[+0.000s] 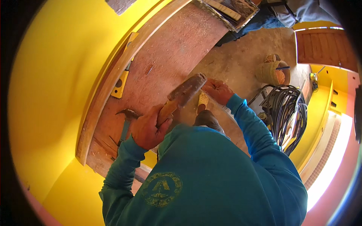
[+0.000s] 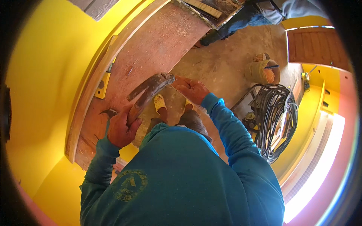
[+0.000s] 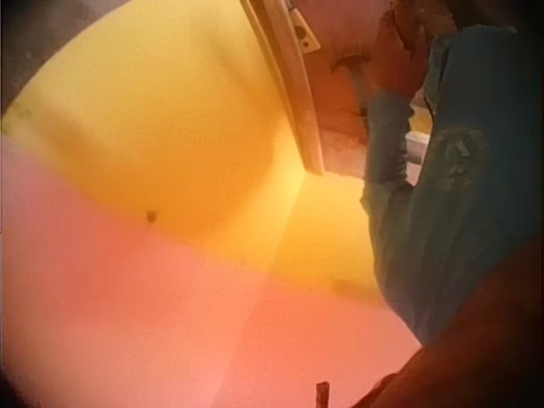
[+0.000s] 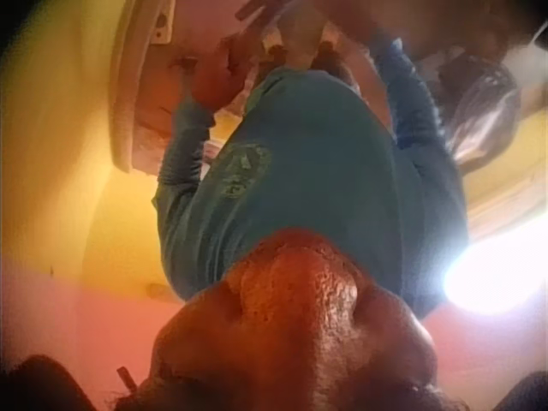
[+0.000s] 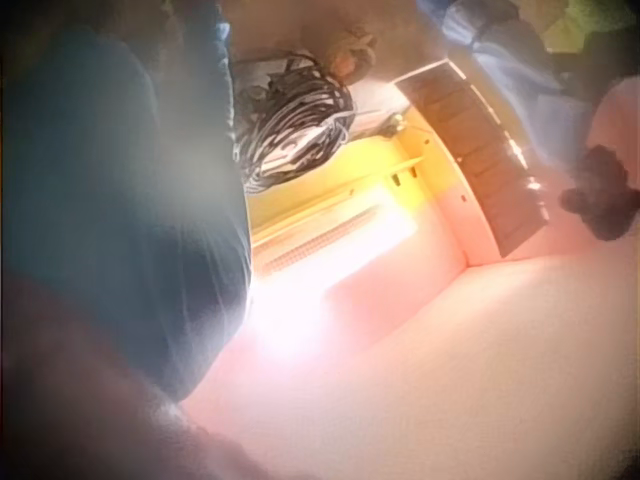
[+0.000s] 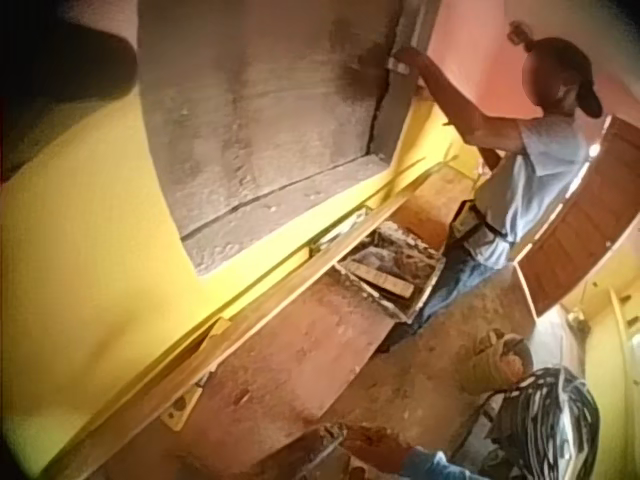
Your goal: The person saws a piece of wood by hand and then hammers nails into wood pieces to assemble a frame.
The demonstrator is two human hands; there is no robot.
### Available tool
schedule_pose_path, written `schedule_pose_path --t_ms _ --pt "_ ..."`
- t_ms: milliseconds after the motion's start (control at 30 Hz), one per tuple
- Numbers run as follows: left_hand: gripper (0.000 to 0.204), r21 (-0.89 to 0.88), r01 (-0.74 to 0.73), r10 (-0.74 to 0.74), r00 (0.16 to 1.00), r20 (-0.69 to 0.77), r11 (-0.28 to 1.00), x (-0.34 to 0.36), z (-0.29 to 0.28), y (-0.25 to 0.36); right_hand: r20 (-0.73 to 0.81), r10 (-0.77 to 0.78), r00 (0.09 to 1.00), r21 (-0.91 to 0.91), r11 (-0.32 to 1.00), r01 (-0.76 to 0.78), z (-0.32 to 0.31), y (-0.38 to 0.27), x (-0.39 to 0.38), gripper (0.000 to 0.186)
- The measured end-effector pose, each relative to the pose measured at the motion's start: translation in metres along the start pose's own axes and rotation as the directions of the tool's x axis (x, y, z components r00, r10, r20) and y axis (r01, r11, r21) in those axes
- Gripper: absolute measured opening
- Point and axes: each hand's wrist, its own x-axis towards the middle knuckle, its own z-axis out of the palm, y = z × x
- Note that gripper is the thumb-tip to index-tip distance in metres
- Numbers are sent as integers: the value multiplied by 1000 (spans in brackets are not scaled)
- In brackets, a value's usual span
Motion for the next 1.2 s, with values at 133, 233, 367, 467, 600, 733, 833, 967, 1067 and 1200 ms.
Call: schedule_pose_path --t_ms 133,233,367,467,600,733,833,967,1067,1200 --pt "33 48 -54 54 999 6 997 9 -8 12 -49 -73 996 -103 992 67 -3 10 2 41" --pt "32 51 -289 291 957 -21 956 12 -8 7 -30 -97 995 -274 958 85 -7 11 0 39" --pt "30 231 -95 56 984 170 968 38 3 -7 -1 27 1000 -86 996 -27 3 5 7 40" --pt "27 234 -55 16 986 163 971 43 1 -7 -93 -66 993 -30 998 64 11 12 8 41" --pt "25 135 -288 286 958 36 948 35 -20 30 -149 -246 958 -181 959 218 15 77 23 42" --pt "23 275 -132 96 985 141 952 40 -2 -19 34 5 999 106 994 -8 12 19 12 45" --pt "22 365 -65 -13 978 207 929 50 3 -28 -59 -1 998 -164 986 -9 11 1 11 44" --pt "19 171 -232 222 972 75 958 41 -12 17 -59 41 997 -126 991 -48 -2 -9 -5 43" --pt "20 129 -299 291 954 72 946 28 -11 -1 -85 -29 996 -208 978 11 9 18 3 42" --pt "25 364 -88 -5 969 246 927 48 1 -24 -87 -7 996 -114 994 -3 12 -8 3 38"
